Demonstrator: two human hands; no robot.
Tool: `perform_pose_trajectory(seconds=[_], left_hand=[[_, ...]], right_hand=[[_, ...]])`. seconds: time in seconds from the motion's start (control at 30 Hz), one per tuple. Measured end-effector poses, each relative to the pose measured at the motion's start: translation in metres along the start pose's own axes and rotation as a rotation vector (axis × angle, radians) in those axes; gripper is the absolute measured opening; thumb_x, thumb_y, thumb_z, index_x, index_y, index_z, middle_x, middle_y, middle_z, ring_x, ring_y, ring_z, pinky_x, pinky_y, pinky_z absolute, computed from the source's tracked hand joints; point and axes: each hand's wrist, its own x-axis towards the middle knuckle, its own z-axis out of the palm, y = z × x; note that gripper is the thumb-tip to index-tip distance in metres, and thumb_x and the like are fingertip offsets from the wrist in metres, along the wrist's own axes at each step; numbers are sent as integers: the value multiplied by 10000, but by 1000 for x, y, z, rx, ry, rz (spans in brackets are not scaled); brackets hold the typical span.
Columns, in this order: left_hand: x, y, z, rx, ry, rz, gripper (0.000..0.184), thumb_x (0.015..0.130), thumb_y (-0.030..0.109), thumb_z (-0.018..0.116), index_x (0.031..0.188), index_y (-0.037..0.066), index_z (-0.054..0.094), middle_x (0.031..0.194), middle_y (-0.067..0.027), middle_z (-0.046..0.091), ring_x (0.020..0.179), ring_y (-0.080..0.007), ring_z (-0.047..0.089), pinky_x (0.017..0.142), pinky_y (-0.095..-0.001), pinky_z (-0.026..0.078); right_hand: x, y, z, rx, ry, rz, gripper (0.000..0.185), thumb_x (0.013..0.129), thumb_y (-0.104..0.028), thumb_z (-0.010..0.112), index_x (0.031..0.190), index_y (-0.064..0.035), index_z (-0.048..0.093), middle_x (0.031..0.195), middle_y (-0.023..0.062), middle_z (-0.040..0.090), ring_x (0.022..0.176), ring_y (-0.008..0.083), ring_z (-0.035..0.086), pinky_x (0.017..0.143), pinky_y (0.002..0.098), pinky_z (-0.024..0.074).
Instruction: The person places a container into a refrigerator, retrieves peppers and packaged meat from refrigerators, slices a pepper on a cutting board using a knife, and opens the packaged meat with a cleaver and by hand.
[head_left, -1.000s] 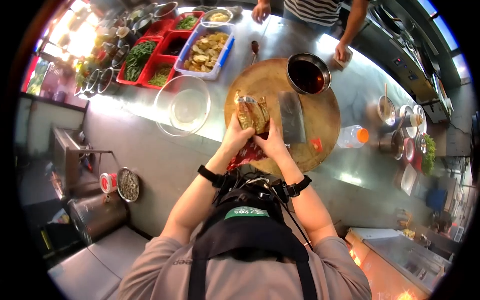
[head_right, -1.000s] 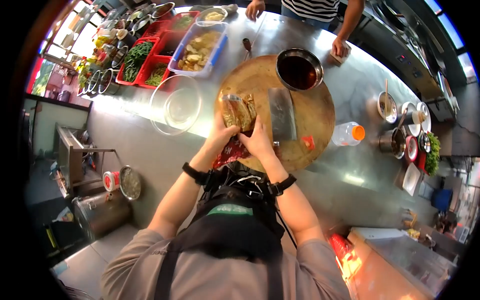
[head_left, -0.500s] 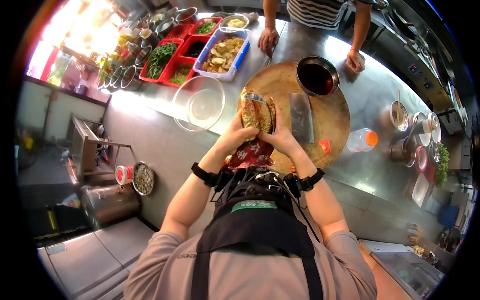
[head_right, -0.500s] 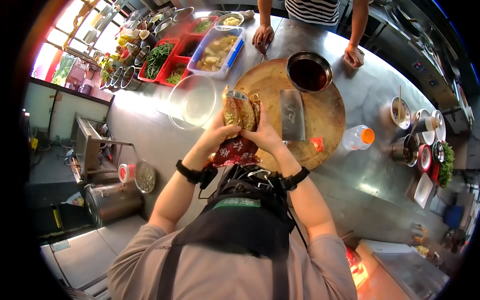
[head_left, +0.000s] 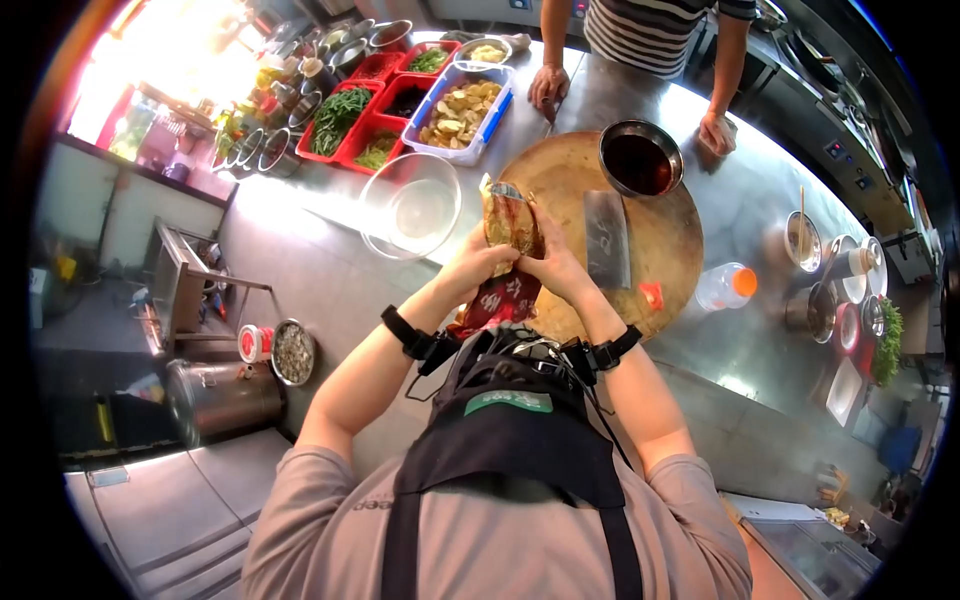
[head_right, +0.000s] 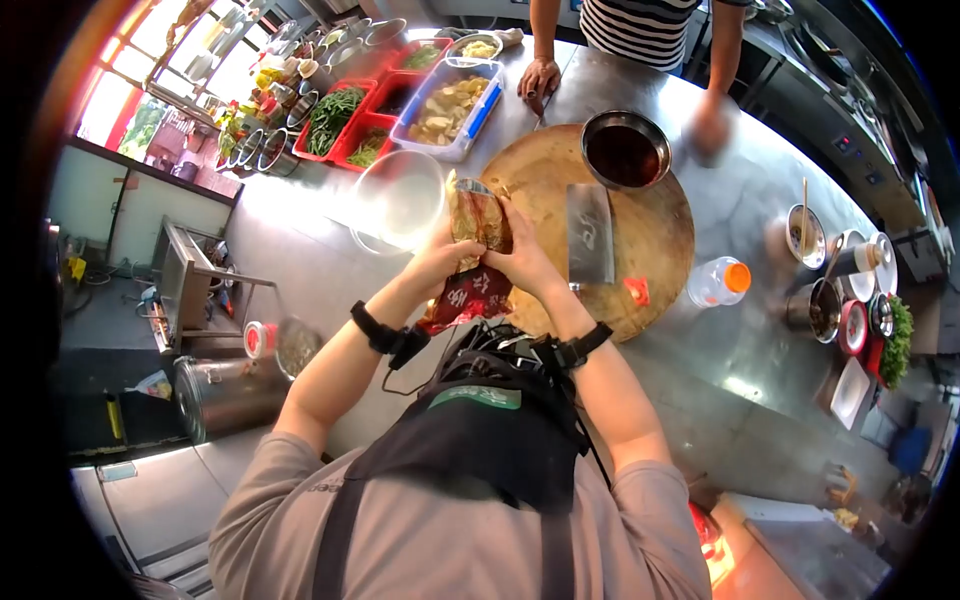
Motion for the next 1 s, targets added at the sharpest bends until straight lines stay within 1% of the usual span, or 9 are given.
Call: perform_pose_trajectory(seconds=[0.23, 0.3, 0.43, 0.5, 0.6, 0.7, 0.83, 0.93, 1.0], left_hand=[[-1, 0, -2, 366, -96, -62, 525, 854, -89, 560, 1363, -2, 462, 1221, -100, 605, 1095, -186, 606, 938, -325, 500], [-3, -2, 0, 331, -17, -55, 496, 837, -54, 587, 1320, 8, 493, 1169, -84, 620, 1041, -153, 601, 884, -295, 500], [-6, 1, 4, 269, -9, -40, 492, 847, -65, 577, 1324, 14, 490, 1176, -88, 622, 1060, -166, 606, 900, -307, 503], [-9, 1, 9, 211, 52, -59, 488, 862, -82, 554, 1336, 10, 482, 1196, -93, 619, 1080, -179, 608, 921, -323, 509], [-13, 6, 6, 98, -10, -111, 463, 893, -62, 551, 1344, 3, 467, 1209, -96, 613, 1082, -182, 609, 924, -332, 514], [-28, 16, 2, 10, -48, -193, 442, 950, 20, 554, 1378, -1, 445, 1255, -114, 583, 1107, -194, 604, 949, -345, 519], [-41, 12, -7, 26, -5, -206, 433, 976, 64, 556, 1387, 2, 433, 1276, -108, 570, 1126, -192, 592, 964, -346, 509], [-54, 10, -14, 172, -29, -186, 434, 989, 60, 535, 1401, 2, 414, 1299, -104, 558, 1146, -189, 579, 983, -349, 494], [-65, 8, -15, 199, 96, -194, 449, 993, 44, 520, 1421, 3, 391, 1299, -107, 558, 1161, -187, 570, 1000, -354, 477]], right_hand=[[4, 20, 17, 54, 35, 43, 1142, 658, -129, 825, 1558, -73, 124, 1463, 263, 327, 1368, 402, 338, 1145, 431, 326], [-1, 10, 17, -100, 34, 79, 1099, 684, -66, 799, 1556, -54, 130, 1505, 237, 310, 1382, 350, 369, 1135, 397, 353], [2, 9, 16, -76, 19, 47, 1108, 688, -76, 802, 1561, -64, 120, 1517, 250, 284, 1406, 364, 324, 1137, 404, 349], [0, -1, 17, -62, 30, 122, 1095, 700, -95, 805, 1563, -78, 131, 1503, 239, 298, 1404, 354, 327, 1138, 407, 348], [0, 5, 10, 14, -44, 34, 1048, 730, -99, 797, 1561, -96, 158, 1472, 205, 332, 1374, 325, 370, 1129, 398, 357], [-3, 12, 8, 148, -88, -22, 988, 726, -140, 798, 1527, -95, 221, 1408, 239, 360, 1320, 376, 391, 1099, 430, 381], [-6, 11, 23, 103, -84, -112, 896, 692, -171, 820, 1434, -75, 328, 1352, 243, 412, 1299, 398, 401, 1099, 433, 370], [-14, 3, 45, -15, -100, -72, 935, 685, -116, 810, 1463, -98, 292, 1357, 186, 400, 1298, 342, 418, 1103, 420, 374], [-16, 1, 64, -53, -115, -54, 966, 669, -114, 804, 1475, -105, 270, 1362, 201, 385, 1295, 363, 415, 1109, 428, 370]])
